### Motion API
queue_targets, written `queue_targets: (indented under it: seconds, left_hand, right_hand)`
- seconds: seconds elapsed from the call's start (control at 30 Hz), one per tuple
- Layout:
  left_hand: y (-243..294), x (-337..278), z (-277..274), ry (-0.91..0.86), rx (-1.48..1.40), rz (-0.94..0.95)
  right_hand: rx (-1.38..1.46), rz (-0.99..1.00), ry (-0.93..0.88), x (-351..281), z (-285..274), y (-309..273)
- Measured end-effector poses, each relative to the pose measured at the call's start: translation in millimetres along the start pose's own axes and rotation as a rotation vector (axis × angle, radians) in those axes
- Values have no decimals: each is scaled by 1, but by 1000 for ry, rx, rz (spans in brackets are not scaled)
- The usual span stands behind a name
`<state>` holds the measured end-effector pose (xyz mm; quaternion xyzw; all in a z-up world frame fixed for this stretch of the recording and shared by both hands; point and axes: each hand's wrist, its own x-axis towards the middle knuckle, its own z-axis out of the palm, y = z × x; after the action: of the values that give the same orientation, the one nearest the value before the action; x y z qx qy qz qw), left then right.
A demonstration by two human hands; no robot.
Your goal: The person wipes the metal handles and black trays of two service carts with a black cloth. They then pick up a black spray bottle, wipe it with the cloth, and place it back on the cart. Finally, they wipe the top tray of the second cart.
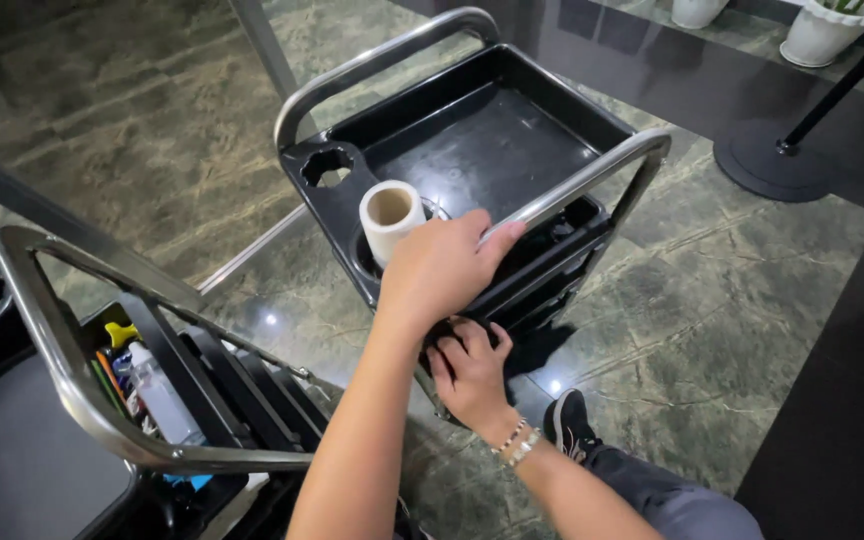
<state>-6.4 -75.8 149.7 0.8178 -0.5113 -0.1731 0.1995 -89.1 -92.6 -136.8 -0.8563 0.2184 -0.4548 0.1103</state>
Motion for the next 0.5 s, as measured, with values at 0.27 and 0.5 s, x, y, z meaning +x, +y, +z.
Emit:
queue_targets:
  seconds: [0.27, 0.5]
  left_hand:
    - [5, -3, -3, -34, -39, -22]
    - [2, 1, -1, -83, -41, -26]
  right_hand:
    - [-384, 134, 67, 65, -34, 162]
    - [-105, 247, 278, 92, -43, 231]
